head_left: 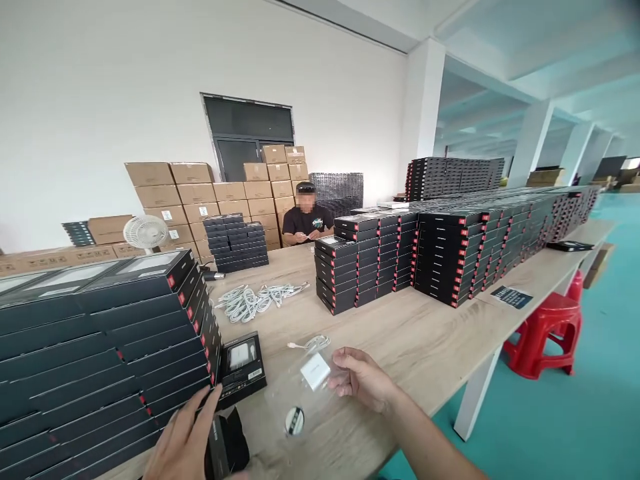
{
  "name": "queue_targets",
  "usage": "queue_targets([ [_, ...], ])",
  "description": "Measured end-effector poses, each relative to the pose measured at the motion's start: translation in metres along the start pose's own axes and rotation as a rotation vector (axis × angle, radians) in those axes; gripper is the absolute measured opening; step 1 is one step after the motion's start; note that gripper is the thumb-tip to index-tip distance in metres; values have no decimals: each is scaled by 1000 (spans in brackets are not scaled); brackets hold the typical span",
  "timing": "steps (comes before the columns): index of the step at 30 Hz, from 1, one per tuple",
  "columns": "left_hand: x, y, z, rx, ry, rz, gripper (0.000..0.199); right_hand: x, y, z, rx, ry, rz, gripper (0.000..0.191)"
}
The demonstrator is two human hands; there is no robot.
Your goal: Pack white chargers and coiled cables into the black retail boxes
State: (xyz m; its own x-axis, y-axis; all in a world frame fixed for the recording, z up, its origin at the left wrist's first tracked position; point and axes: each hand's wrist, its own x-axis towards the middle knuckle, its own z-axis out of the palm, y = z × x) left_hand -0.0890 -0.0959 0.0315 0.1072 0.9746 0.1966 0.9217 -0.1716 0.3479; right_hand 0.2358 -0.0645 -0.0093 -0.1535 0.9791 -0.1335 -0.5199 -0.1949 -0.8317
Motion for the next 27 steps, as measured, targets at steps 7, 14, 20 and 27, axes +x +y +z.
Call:
queue_targets([
  [7, 42, 92, 13, -880, -571, -57, 96, 8, -13, -10, -401, -159, 40, 41],
  [14, 49, 106, 75, -761, -465, -114, 70, 66, -41, -23, -991, -27, -302, 26],
  [20, 55, 103, 66, -110, -224, -66, 52, 125, -30, 8, -1059, -241, -360, 31],
  [27, 95, 105, 64, -369, 14, -99, 42, 137, -23, 20, -683, -219, -465, 37],
])
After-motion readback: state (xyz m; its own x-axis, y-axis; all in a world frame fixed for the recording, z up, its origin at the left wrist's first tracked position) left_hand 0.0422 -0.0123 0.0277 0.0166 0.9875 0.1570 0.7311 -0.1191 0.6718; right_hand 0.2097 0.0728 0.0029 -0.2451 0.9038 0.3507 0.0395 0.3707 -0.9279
